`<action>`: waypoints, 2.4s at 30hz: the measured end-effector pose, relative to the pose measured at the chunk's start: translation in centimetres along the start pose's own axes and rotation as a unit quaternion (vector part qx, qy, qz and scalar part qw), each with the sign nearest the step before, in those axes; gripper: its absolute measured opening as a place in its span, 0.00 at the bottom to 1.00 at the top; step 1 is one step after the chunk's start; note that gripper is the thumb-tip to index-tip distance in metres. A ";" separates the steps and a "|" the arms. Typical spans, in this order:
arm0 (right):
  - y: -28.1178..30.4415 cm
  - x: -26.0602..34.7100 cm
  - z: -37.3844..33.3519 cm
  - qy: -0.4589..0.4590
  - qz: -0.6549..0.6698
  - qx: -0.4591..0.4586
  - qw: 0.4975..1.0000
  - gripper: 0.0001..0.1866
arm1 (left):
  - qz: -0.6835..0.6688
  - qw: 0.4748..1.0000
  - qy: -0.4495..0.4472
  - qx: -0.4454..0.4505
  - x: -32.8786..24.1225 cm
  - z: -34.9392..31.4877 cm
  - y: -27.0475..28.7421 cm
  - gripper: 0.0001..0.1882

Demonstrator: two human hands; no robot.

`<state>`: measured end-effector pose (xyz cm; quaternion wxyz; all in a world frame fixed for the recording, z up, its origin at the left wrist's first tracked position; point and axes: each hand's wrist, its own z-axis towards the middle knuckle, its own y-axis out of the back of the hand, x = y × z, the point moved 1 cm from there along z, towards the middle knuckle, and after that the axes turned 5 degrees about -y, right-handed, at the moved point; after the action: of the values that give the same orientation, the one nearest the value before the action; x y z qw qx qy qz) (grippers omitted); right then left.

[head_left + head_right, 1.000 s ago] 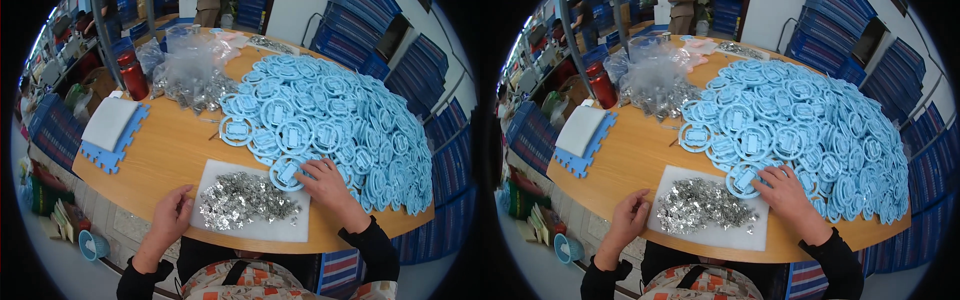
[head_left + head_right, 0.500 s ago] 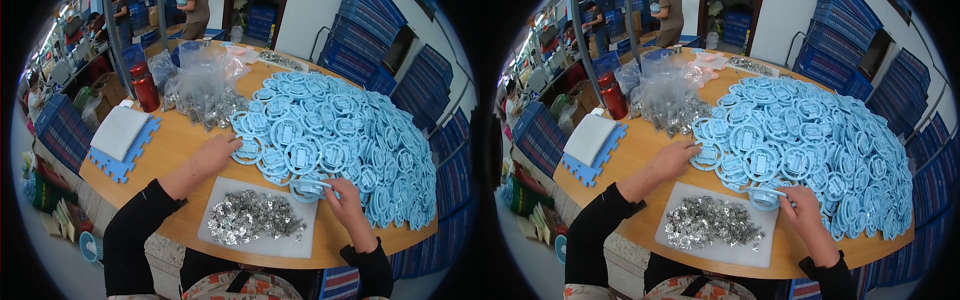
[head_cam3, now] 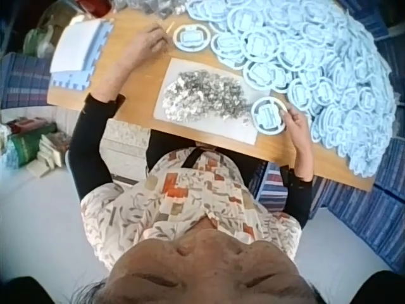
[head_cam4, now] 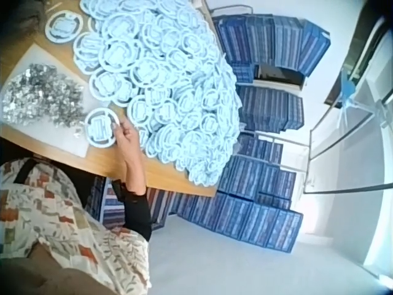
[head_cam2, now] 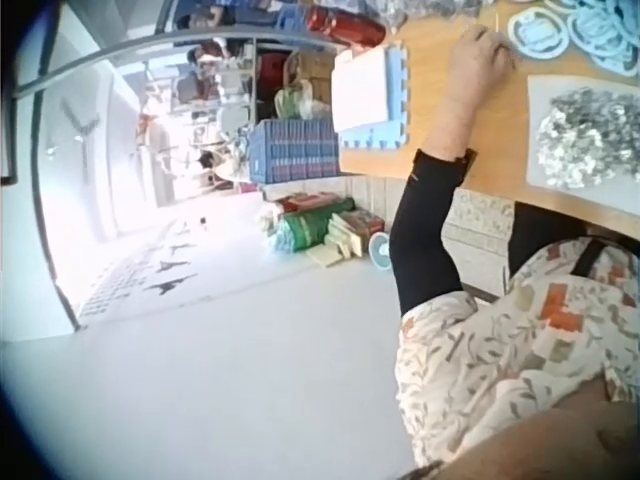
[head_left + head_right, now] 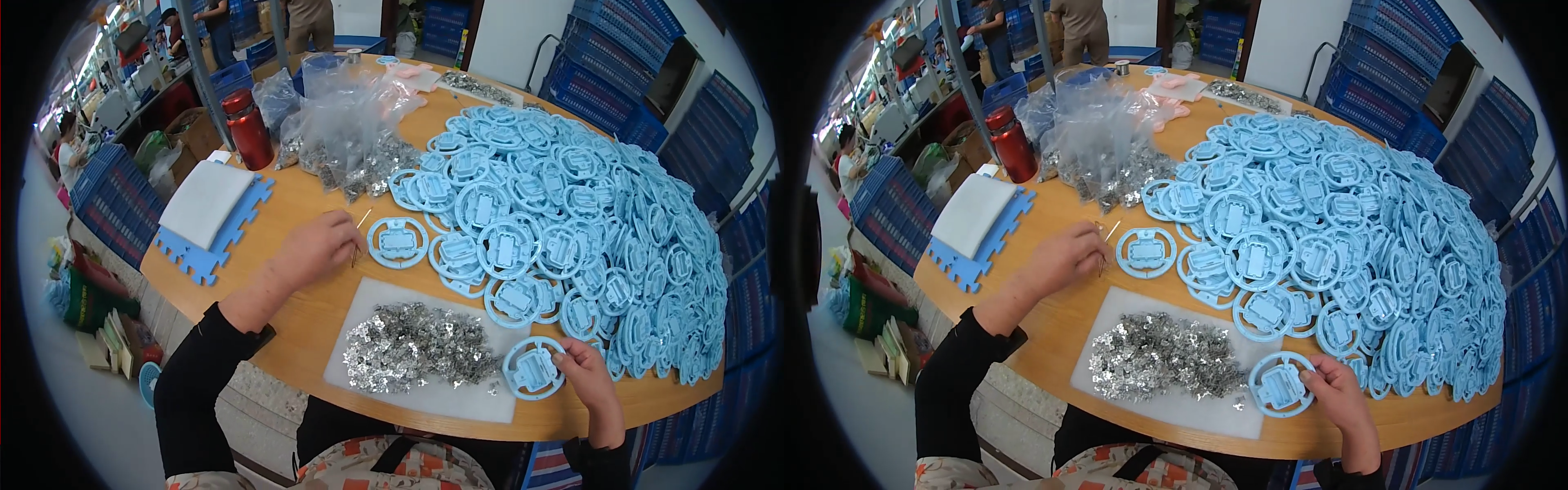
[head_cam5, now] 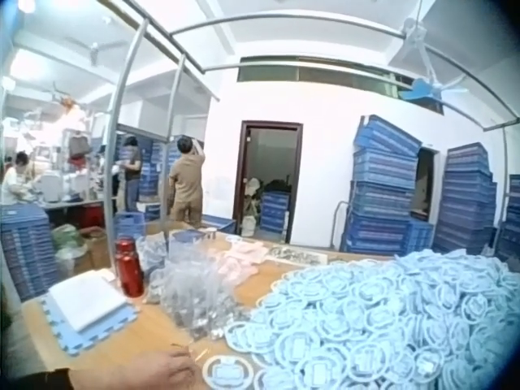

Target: Assemble small silver metal components into blue circular plastic frames at a factory workstation.

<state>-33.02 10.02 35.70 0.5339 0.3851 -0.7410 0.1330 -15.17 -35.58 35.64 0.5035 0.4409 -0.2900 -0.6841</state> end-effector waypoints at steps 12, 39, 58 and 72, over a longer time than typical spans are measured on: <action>-1.0 2.0 -0.9 0.252 -0.429 -0.229 0.836 0.12 | -0.167 0.959 0.179 -0.141 0.4 2.2 2.5 0.05; -13.0 9.6 0.6 0.155 -0.002 0.117 0.981 0.18 | -0.610 0.732 0.287 -0.099 -15.4 -2.3 2.1 0.22; -12.2 7.0 -2.4 0.194 0.010 0.090 0.977 0.18 | -0.569 0.804 0.153 -0.078 -19.9 -1.6 -2.0 0.09; -10.0 13.7 -7.7 0.430 -0.450 0.078 0.779 0.14 | -0.482 0.821 -0.009 0.307 -20.7 -1.4 2.7 0.10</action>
<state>-22.40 2.17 48.83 0.7642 0.6178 -0.1634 0.0872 -10.60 -16.83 43.71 -0.0545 0.6502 -0.2396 -0.7190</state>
